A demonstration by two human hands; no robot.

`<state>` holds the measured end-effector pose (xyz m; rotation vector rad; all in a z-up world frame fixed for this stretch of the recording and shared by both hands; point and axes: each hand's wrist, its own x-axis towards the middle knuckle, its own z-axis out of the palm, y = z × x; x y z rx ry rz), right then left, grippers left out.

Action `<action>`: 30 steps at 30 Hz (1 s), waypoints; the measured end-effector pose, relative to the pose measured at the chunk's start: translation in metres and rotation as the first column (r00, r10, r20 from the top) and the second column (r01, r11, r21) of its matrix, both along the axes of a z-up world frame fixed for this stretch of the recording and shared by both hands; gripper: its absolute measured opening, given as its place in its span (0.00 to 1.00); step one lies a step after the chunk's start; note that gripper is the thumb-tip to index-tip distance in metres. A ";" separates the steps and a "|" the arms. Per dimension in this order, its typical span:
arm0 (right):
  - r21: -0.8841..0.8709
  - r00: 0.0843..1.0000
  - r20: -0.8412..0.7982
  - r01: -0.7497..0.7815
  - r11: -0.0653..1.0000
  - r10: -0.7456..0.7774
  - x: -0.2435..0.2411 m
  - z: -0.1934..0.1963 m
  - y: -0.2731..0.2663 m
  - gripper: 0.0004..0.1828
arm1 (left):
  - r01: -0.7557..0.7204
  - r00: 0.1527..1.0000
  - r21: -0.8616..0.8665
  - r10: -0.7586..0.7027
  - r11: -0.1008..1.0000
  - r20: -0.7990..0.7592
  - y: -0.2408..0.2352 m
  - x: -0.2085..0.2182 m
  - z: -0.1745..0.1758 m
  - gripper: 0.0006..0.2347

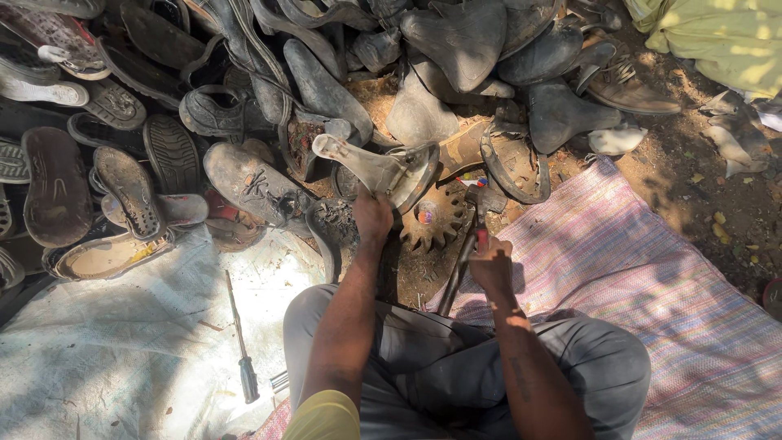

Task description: The person sits on a mat surrounded by discarded footwear and uses a hammer and pliers to separate the sole from a boot. They repeatedly strike the sole with the hammer and pull at the material with their hands and pliers to detach it from the upper part of the boot.

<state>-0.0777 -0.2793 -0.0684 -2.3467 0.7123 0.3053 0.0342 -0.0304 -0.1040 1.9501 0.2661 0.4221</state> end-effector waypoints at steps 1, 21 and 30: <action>-0.209 0.999 0.027 -0.038 0.977 0.045 -0.001 -0.001 -0.005 0.26 | 0.014 0.999 -0.024 -0.015 1.000 -0.050 -0.001 0.000 -0.002 0.14; -0.108 0.851 0.487 -0.164 0.981 0.196 -0.016 0.000 0.051 0.15 | 0.125 0.990 0.070 -0.120 0.990 -0.072 -0.005 0.006 -0.012 0.17; -0.132 0.965 0.193 -0.156 0.979 0.180 -0.031 -0.008 0.050 0.24 | 0.120 0.988 0.059 -0.114 0.991 -0.108 -0.007 0.004 -0.010 0.17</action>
